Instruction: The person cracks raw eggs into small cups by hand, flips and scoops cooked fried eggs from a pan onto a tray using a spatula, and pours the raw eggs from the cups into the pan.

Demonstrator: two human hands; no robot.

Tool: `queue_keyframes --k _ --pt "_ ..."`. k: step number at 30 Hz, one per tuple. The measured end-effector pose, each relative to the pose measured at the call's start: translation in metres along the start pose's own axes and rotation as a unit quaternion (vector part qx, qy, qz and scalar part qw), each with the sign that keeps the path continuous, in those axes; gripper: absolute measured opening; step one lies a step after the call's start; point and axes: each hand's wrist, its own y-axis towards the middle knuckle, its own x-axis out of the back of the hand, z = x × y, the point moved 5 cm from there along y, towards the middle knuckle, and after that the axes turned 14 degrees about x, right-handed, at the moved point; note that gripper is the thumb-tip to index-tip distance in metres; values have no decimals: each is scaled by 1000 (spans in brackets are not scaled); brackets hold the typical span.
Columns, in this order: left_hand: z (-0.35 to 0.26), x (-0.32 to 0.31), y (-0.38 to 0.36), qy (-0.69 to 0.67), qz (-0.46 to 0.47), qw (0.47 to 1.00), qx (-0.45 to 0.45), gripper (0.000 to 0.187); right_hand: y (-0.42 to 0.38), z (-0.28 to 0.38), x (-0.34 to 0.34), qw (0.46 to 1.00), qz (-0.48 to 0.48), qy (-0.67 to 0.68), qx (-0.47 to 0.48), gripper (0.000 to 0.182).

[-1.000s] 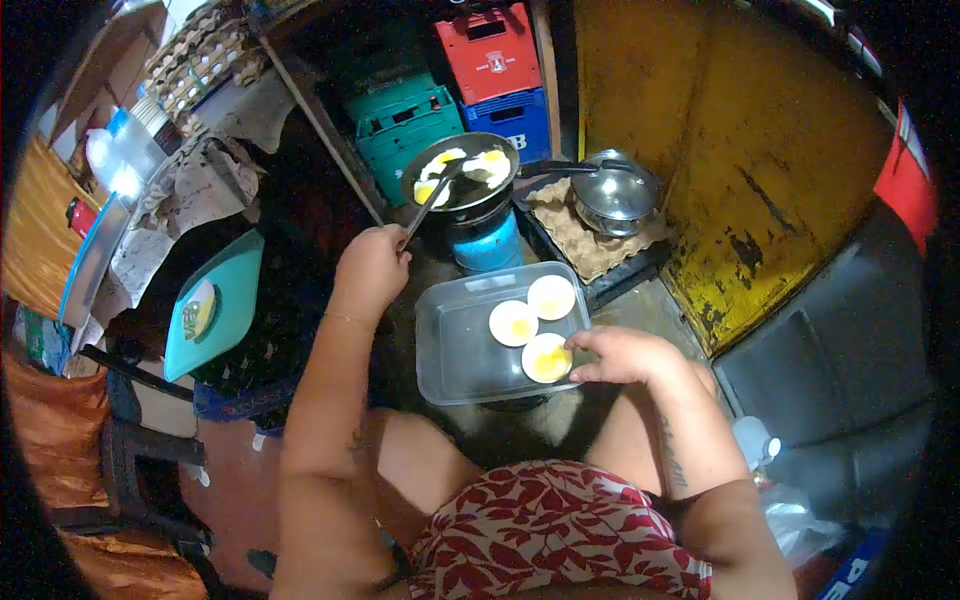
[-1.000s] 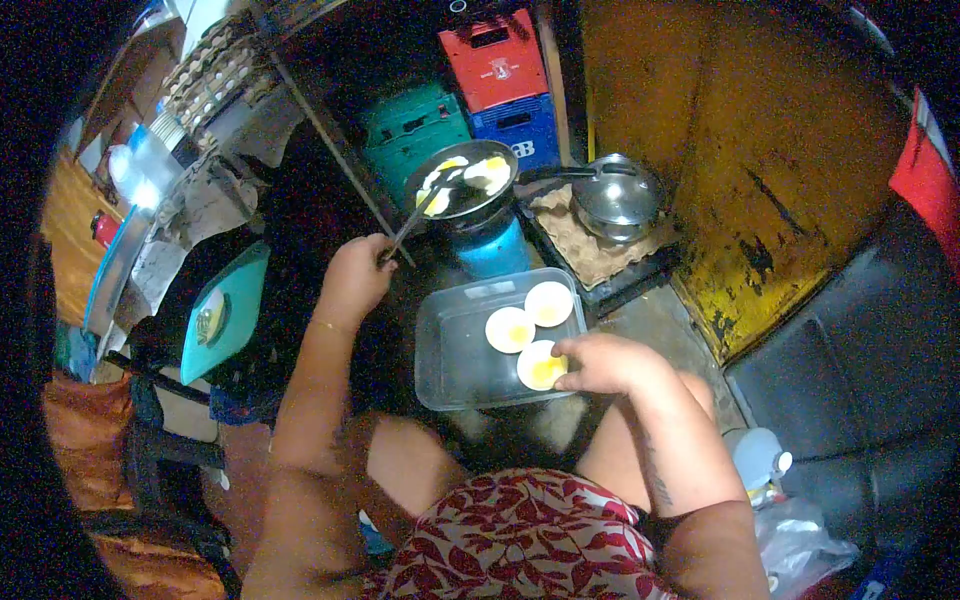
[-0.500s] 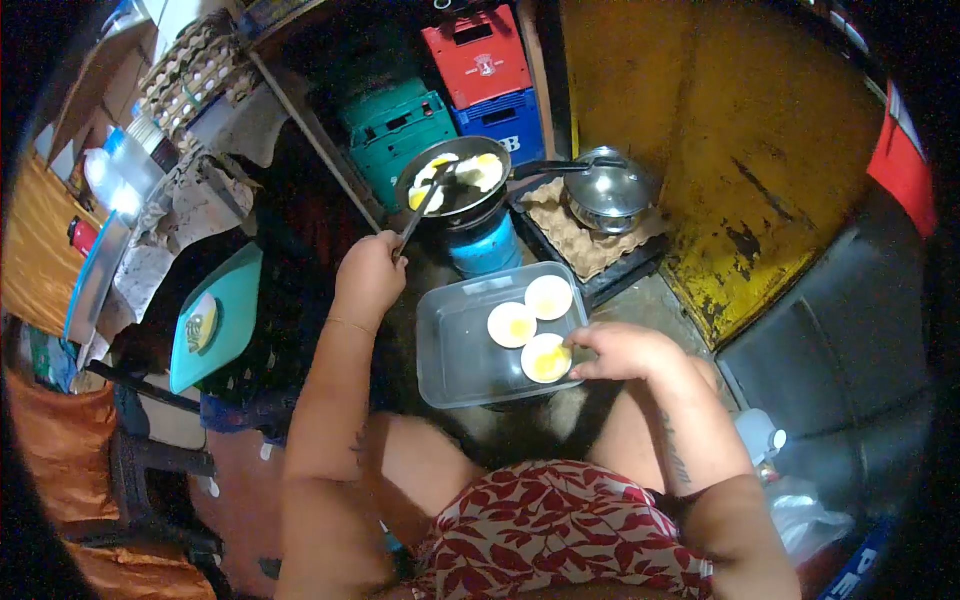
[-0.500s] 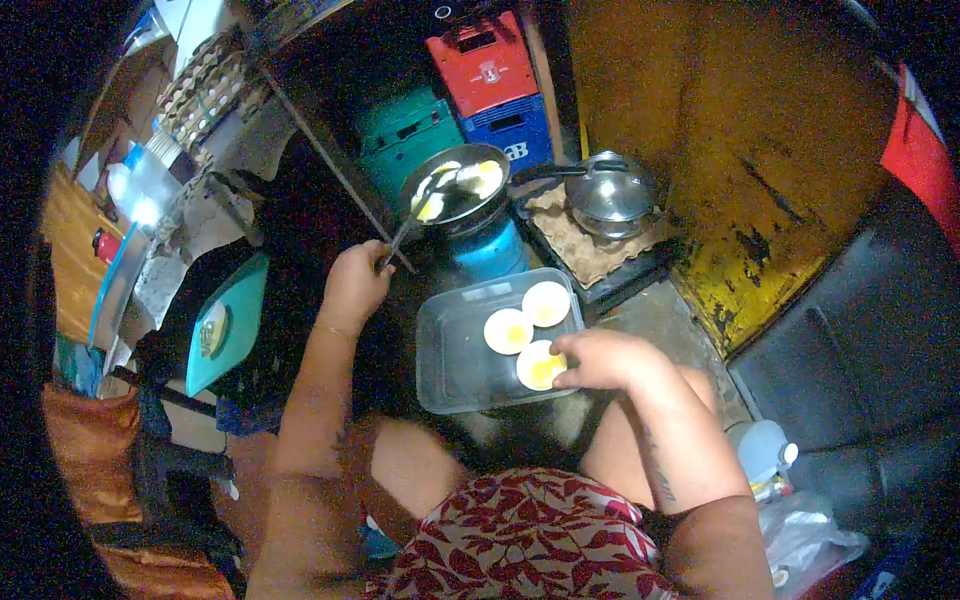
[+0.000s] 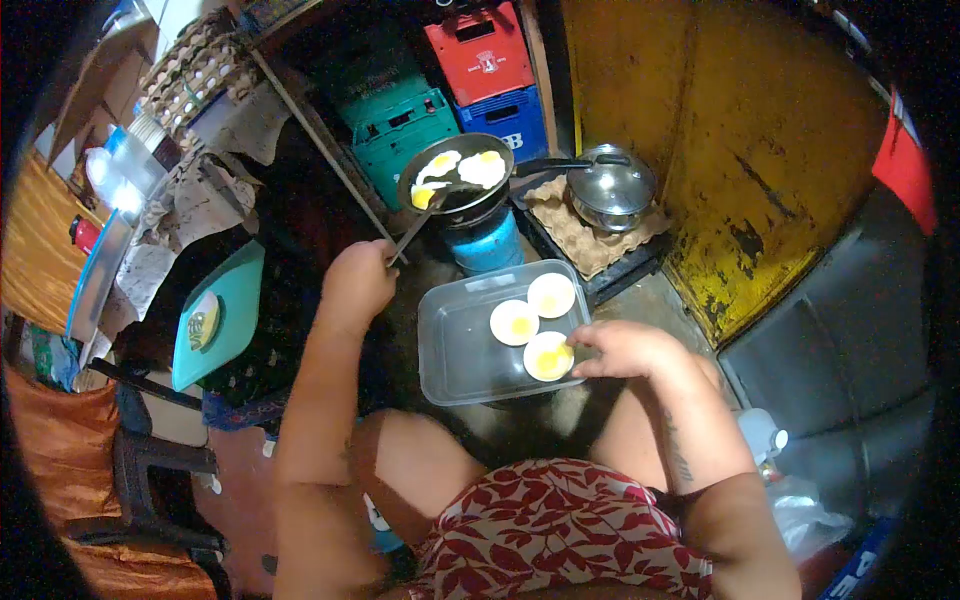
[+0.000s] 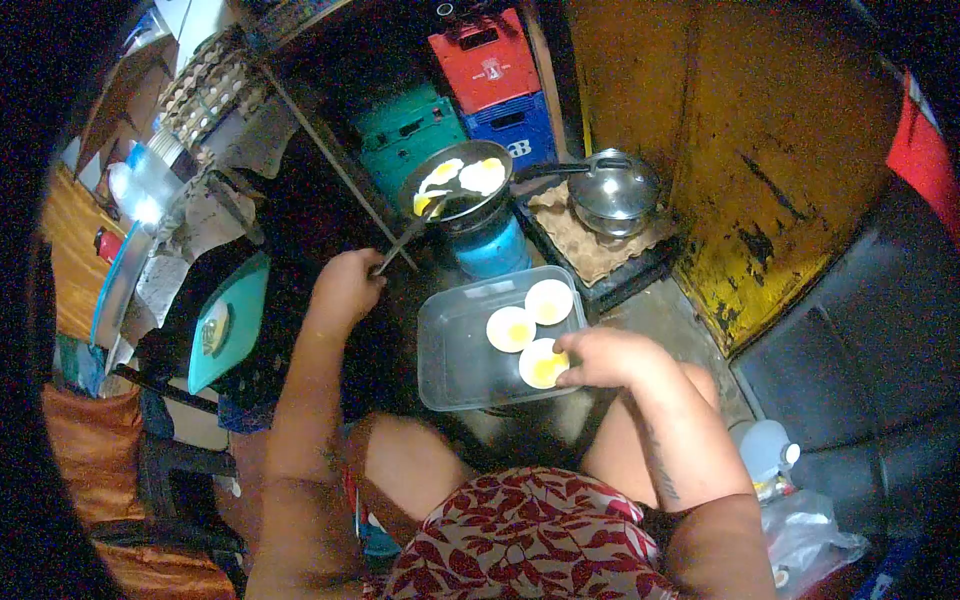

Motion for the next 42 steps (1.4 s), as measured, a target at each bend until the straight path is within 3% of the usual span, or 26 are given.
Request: queue_keyframes --k 4,14,22,32,39,41,42 --pt "-6 -12 10 -74 -69 995 2 19 1 8 3 1000 -18 -7 7 57" --pt "12 14 -14 18 26 999 5 26 -4 -3 2 1000 7 9 0 55" --pt "-13 -4 6 -81 -26 996 -3 28 -3 6 0 1000 -26 3 17 56" --pt "3 6 -8 31 23 999 4 26 -6 -1 2 1000 1 12 -6 56" --pt "-20 -6 5 -91 -42 995 -9 22 -2 6 0 1000 -2 10 11 56" --pt "-10 0 1 -149 -11 989 13 27 -5 6 -2 999 24 30 -5 56" --pt "0 -4 5 -221 51 973 48 22 -7 4 -1 1000 14 21 -2 56"
